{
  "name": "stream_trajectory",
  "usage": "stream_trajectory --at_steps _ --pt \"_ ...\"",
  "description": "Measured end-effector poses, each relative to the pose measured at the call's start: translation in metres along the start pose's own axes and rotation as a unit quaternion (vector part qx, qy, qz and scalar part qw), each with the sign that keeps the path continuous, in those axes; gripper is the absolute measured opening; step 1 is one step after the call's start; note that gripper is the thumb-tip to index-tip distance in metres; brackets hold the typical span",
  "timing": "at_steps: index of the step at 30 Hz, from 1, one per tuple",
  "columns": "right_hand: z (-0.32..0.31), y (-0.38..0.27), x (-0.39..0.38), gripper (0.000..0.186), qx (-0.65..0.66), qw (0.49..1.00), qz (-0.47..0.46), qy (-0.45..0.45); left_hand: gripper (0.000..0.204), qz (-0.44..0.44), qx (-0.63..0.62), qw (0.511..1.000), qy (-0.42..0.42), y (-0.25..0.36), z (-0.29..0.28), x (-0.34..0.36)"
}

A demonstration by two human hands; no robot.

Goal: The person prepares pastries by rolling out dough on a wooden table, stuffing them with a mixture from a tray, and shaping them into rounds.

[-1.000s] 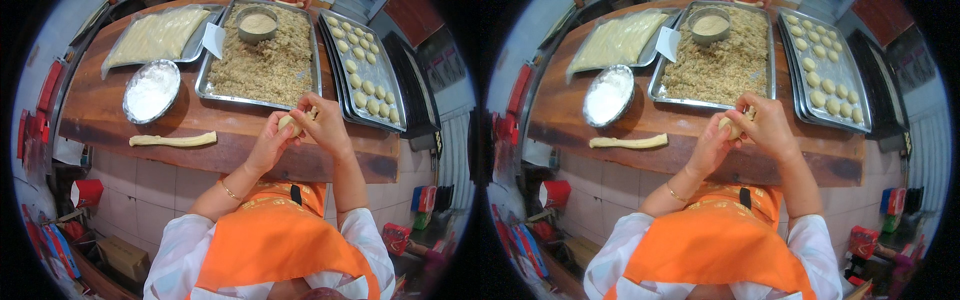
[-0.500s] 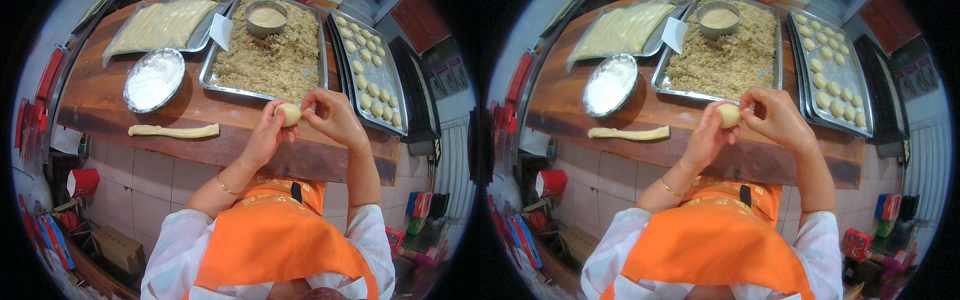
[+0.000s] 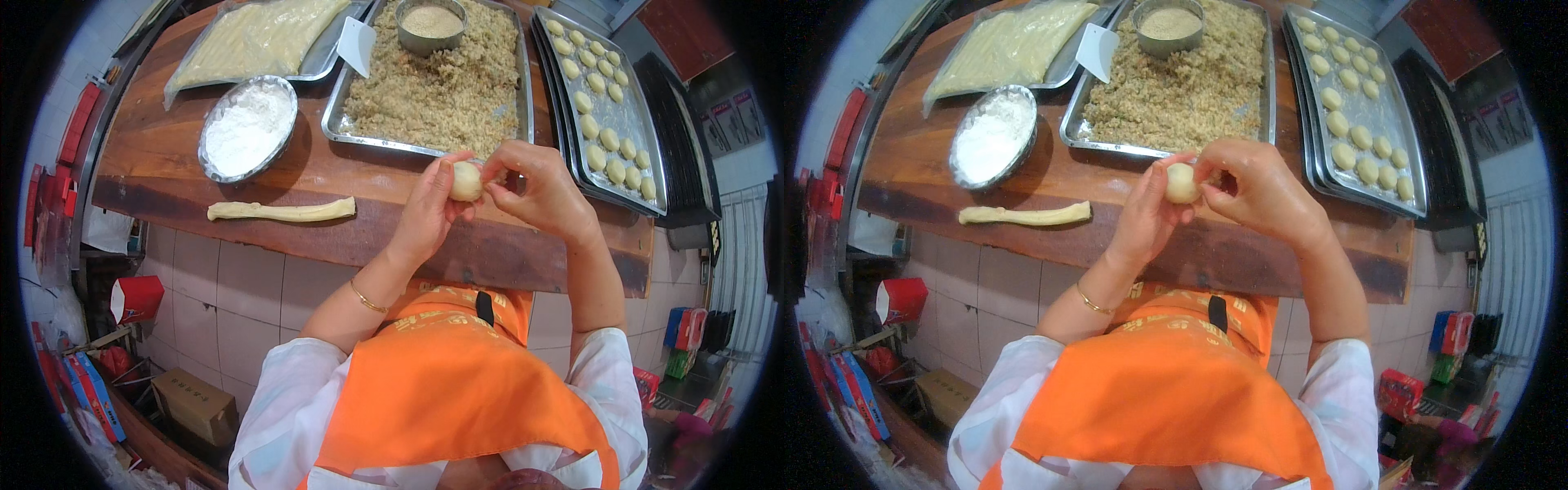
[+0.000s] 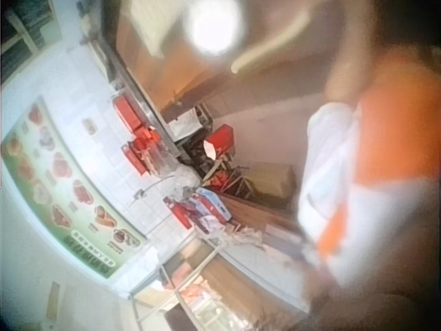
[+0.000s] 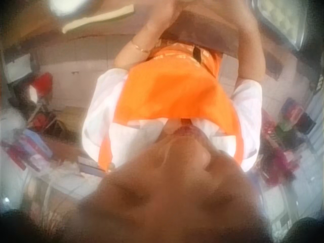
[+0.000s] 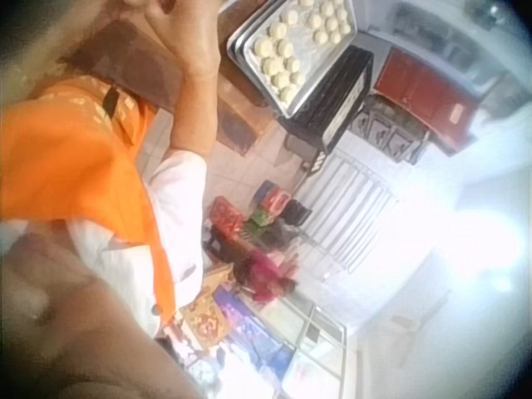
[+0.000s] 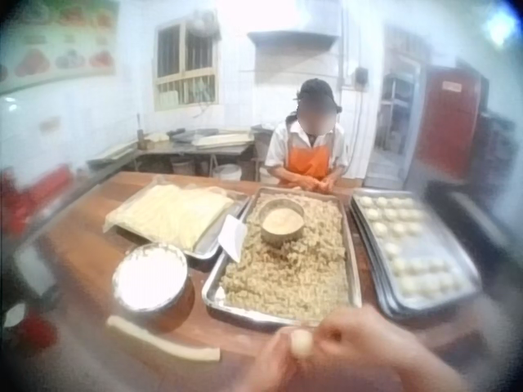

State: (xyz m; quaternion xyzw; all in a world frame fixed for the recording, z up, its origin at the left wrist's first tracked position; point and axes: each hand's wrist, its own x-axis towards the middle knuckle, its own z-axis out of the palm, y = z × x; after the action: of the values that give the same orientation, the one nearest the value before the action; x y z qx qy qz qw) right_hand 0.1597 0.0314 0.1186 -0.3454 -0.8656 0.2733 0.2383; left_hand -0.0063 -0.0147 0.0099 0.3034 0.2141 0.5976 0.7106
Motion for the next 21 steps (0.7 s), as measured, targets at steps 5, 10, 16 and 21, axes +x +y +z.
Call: stream_trajectory --at_steps 5,10,16,21 --pt "0.002 -0.002 0.000 0.013 -0.016 0.999 -0.027 -0.010 0.053 -0.065 -0.090 0.994 -0.006 0.007 -0.005 -0.001" --pt "-0.004 -0.005 0.001 0.015 -0.038 0.999 -0.028 -0.026 0.053 -0.065 -0.111 0.991 -0.043 0.007 -0.011 -0.005" --pt "0.003 -0.004 0.002 0.018 -0.045 0.994 -0.094 -0.031 0.042 -0.066 -0.078 0.994 0.029 -0.007 -0.003 0.002" --pt "0.000 -0.005 -0.002 0.016 -0.079 0.993 -0.083 -0.036 0.050 -0.064 -0.058 0.990 0.108 0.011 0.026 -0.005"
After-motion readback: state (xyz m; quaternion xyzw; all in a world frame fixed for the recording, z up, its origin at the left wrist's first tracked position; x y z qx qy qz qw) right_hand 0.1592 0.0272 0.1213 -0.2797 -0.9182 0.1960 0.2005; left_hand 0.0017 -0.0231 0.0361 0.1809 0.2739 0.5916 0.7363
